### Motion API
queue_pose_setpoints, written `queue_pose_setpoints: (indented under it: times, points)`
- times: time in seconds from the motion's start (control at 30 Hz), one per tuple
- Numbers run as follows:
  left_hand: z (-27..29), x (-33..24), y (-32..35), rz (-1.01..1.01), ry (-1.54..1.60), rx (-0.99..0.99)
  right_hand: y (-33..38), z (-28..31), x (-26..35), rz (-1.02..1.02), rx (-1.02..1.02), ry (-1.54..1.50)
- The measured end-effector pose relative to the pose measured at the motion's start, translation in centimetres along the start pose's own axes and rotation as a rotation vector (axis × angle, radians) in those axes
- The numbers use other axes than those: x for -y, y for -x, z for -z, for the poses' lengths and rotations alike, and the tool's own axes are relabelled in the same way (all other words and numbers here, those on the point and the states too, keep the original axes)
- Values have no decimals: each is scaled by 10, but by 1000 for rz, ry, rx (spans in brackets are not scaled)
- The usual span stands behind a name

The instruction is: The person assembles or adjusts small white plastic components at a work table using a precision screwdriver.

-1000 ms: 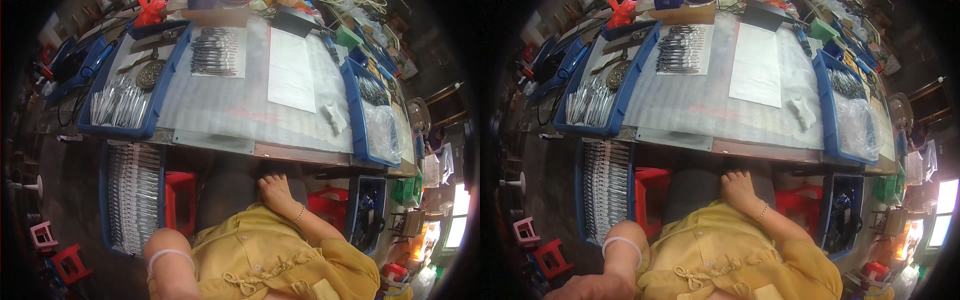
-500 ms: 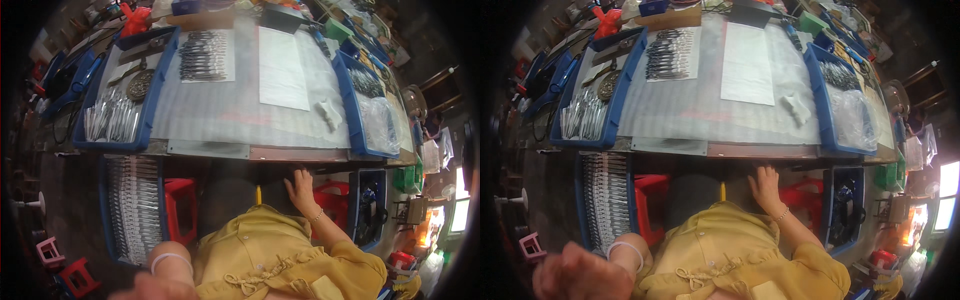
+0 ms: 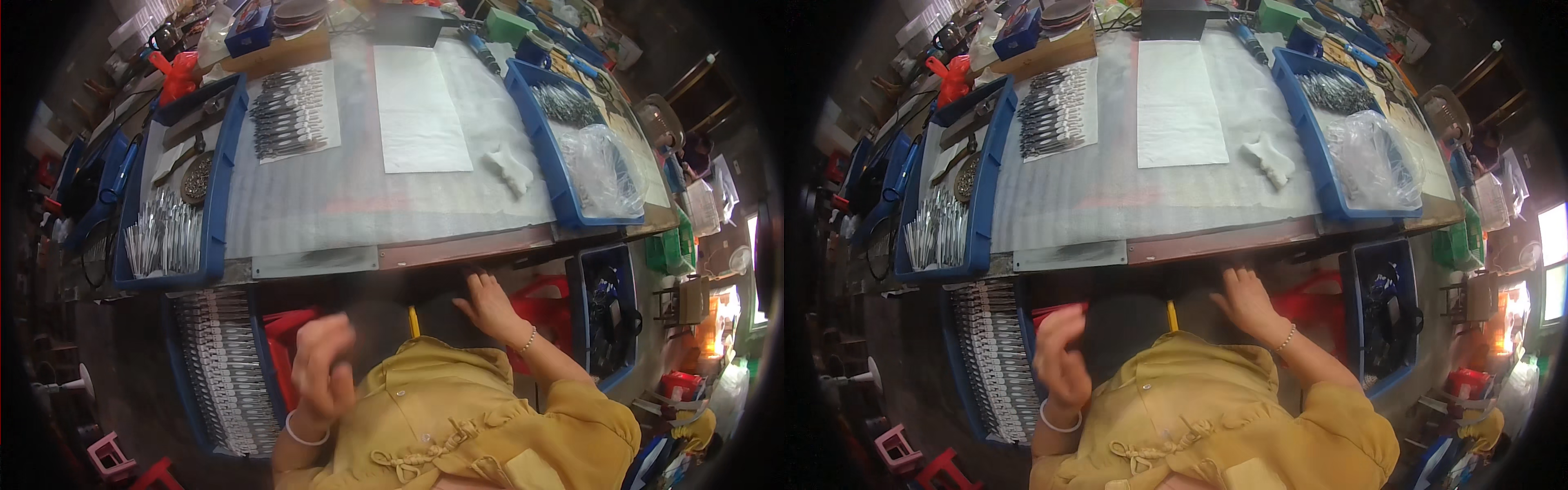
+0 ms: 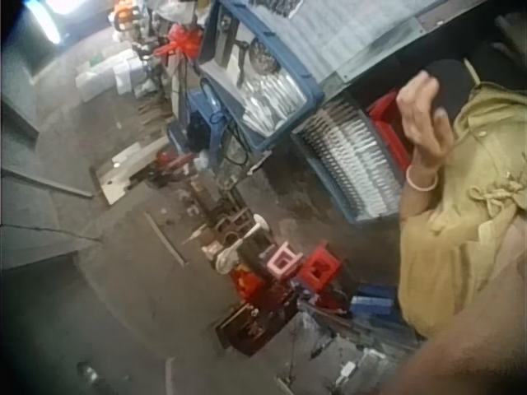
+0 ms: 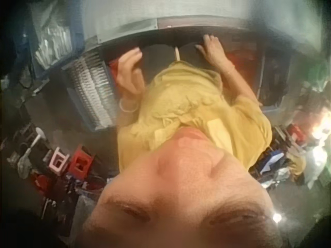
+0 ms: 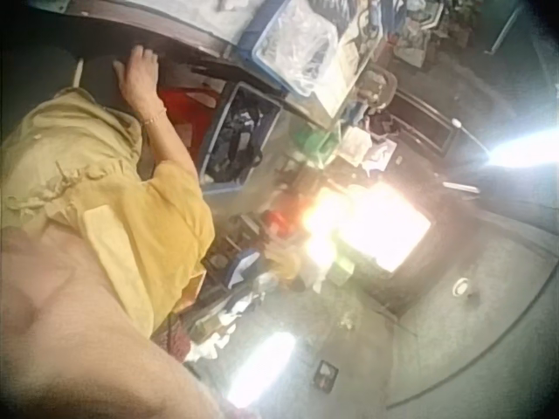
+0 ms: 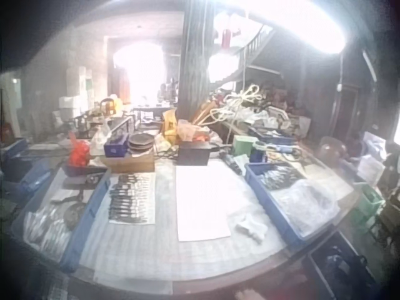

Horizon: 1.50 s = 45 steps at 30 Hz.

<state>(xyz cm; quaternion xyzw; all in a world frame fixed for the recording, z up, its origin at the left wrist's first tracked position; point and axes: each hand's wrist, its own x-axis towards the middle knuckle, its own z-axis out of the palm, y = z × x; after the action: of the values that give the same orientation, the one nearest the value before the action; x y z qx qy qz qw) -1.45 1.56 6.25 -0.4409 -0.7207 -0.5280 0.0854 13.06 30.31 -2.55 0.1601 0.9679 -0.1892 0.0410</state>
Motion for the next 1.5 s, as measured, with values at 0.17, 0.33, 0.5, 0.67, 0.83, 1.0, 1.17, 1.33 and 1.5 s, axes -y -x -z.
queue_pose_setpoints:
  times: [0.17,0.33,0.5,0.67,0.83,1.0,1.17,1.33,1.5]
  points:
    - [-35,76,107,387,-439,175,-2,26,30,260,-20,-309]
    - [-3,28,56,610,163,425,5,116,88,451,211,-1011]
    - [2,-20,18,541,380,287,-14,153,155,1234,226,-1553]
    - [6,-38,13,364,407,212,-39,191,217,1310,291,-1702]
    - [-2,-42,14,437,533,219,-32,188,235,1348,98,-1760]
    - [-2,-38,23,419,505,174,-21,178,230,1445,-105,-1752]
    - [-8,-32,26,428,454,150,-5,178,213,1562,-329,-1742]
    - [-12,7,35,376,17,53,17,178,197,1670,-583,-1721]
    - [-23,70,63,463,-241,60,22,177,185,1706,-856,-1683]
